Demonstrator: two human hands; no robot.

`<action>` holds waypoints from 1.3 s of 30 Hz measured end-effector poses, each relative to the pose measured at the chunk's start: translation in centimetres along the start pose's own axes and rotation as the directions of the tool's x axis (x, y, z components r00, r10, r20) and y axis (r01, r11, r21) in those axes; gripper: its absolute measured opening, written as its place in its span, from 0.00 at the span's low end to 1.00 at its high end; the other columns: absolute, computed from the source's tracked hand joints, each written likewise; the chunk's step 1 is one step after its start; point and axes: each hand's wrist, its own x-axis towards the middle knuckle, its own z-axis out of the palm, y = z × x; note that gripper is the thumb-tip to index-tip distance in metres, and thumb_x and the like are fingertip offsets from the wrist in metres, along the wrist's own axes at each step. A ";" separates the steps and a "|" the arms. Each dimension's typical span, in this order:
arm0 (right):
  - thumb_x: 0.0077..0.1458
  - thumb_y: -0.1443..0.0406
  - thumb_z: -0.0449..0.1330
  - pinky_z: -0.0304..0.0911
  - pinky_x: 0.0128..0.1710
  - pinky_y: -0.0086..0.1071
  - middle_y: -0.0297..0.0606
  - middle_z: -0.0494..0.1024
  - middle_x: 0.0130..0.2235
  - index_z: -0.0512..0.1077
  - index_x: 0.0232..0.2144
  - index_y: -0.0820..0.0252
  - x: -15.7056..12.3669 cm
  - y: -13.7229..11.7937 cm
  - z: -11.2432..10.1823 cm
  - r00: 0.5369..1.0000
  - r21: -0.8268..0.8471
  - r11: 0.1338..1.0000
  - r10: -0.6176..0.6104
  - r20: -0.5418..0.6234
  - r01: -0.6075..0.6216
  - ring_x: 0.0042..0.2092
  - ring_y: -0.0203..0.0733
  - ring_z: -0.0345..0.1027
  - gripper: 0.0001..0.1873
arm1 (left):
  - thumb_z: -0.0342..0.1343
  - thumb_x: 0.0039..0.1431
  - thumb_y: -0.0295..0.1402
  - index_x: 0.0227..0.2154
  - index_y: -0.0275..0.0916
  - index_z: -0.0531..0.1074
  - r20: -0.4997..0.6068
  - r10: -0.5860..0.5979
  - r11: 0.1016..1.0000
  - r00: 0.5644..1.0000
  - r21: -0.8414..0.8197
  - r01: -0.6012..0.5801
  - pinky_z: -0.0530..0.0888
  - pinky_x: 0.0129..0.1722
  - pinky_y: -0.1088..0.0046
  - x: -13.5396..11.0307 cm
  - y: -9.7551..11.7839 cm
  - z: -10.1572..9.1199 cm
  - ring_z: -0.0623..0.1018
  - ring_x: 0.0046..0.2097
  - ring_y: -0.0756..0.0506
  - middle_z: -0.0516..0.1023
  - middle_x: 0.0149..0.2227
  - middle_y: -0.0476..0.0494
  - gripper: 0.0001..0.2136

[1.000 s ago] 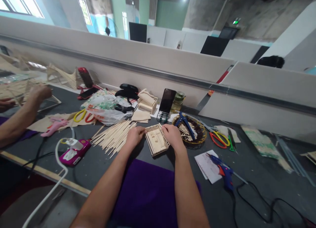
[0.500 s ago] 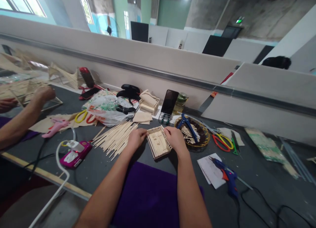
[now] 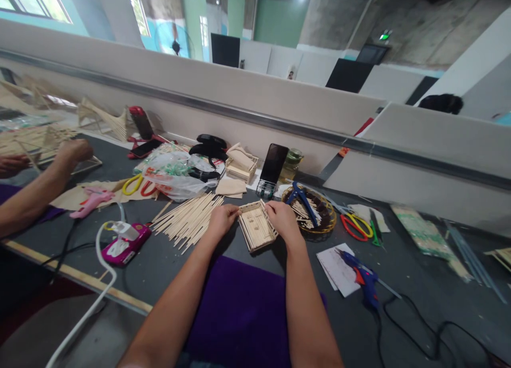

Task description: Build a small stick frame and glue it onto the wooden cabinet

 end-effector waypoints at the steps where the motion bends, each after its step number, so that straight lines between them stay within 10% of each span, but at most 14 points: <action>1: 0.63 0.65 0.49 0.54 0.35 0.28 0.40 0.82 0.37 0.77 0.33 0.56 0.0 0.0 0.0 1.000 -0.005 1.000 0.000 -0.002 0.000 0.39 0.41 0.72 0.17 | 0.53 0.58 0.33 0.30 0.42 0.80 -0.002 -0.002 1.000 1.000 -0.012 0.002 0.65 0.36 0.73 -0.1 0.1 0.1 0.77 0.37 0.46 0.82 0.34 0.45 0.10; 26: 0.60 0.68 0.53 0.59 0.43 0.28 0.39 0.82 0.42 0.79 0.38 0.56 -3.7 3.7 -2.7 0.998 -0.018 0.998 -0.051 0.031 0.052 0.45 0.41 0.73 0.14 | 0.54 0.61 0.33 0.36 0.42 0.80 -0.038 -0.061 0.993 0.997 -0.101 0.057 0.67 0.39 0.73 -8.9 8.0 4.5 0.79 0.40 0.45 0.82 0.39 0.43 0.08; 34: 0.63 0.67 0.49 0.55 0.58 0.36 0.46 0.72 0.56 0.71 0.53 0.62 -6.7 4.0 -1.7 0.974 0.037 0.998 -0.040 -0.223 0.050 0.58 0.44 0.62 0.19 | 0.54 0.62 0.34 0.34 0.41 0.79 -0.039 -0.030 0.999 0.999 -0.042 0.029 0.66 0.38 0.73 -8.8 8.1 4.3 0.78 0.39 0.45 0.82 0.38 0.43 0.09; 39: 0.62 0.66 0.51 0.61 0.51 0.37 0.43 0.77 0.41 0.77 0.41 0.59 -9.9 4.0 0.1 0.914 0.075 0.986 -0.109 -0.391 0.149 0.47 0.46 0.66 0.14 | 0.53 0.62 0.34 0.34 0.41 0.79 -0.033 -0.013 0.999 0.999 -0.032 0.012 0.66 0.37 0.73 -8.8 7.8 4.6 0.78 0.39 0.46 0.81 0.39 0.44 0.09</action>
